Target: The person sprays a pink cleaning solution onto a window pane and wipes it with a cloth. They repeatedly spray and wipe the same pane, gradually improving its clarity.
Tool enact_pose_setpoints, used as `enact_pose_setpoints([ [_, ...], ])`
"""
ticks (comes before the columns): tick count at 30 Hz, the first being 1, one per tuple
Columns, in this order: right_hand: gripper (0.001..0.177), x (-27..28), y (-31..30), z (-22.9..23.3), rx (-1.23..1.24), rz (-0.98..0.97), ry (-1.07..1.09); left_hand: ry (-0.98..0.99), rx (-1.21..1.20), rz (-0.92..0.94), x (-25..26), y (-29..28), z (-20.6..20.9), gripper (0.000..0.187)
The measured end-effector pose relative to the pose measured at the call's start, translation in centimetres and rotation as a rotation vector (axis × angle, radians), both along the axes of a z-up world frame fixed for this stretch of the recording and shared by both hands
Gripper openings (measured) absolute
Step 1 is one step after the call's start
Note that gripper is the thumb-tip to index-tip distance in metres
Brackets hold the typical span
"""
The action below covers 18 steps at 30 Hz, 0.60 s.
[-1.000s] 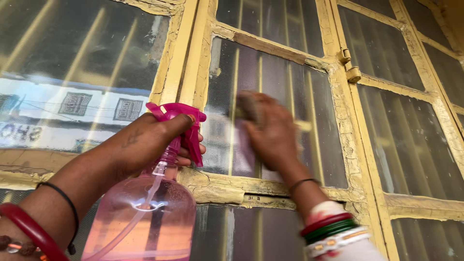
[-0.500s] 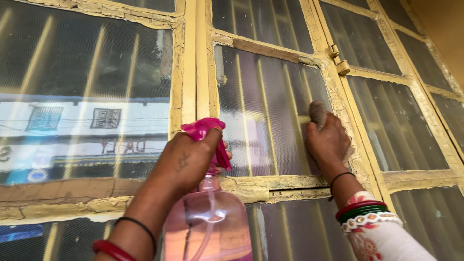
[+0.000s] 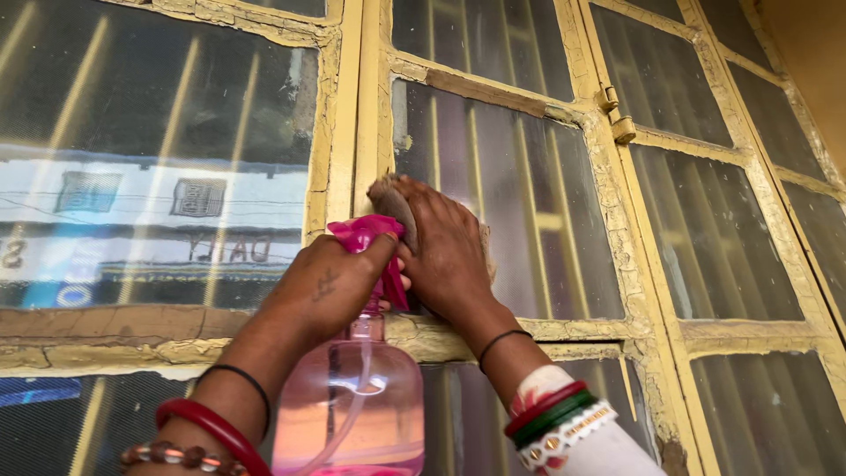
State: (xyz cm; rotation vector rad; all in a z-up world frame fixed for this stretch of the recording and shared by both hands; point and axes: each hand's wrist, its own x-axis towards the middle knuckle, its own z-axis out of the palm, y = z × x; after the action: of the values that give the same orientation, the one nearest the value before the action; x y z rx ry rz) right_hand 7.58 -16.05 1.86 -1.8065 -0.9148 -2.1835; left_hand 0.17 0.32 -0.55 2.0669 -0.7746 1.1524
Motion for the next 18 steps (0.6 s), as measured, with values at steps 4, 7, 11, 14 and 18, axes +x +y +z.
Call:
enact_pose_setpoints([
  [4, 0.069, 0.1, -4.4, -0.8, -0.009, -0.091, 0.010, 0.141, -0.114, 0.008, -0.6, -0.4, 0.1, 0.053],
  [7, 0.069, 1.3, -8.9, -1.2, 0.113, -0.103, 0.053, 0.165, -0.174, -0.159, -0.4, -0.8, 0.1, 0.054],
  [11, 0.066, 3.4, -16.4, -2.2, 0.320, -0.129, 0.213, 0.246, -0.242, -0.224, 0.0, -0.8, 0.2, 0.051],
  [14, 0.065, 4.5, -21.4, -2.4, 0.418, -0.214, 0.182, 0.239, -0.271, -0.261, 0.1, -0.8, 0.0, 0.051],
  [18, 0.064, 5.7, -22.2, -1.6, 0.612, -0.233, 0.215, 0.178, -0.203, -0.099, -0.4, -0.7, -0.2, 0.057],
])
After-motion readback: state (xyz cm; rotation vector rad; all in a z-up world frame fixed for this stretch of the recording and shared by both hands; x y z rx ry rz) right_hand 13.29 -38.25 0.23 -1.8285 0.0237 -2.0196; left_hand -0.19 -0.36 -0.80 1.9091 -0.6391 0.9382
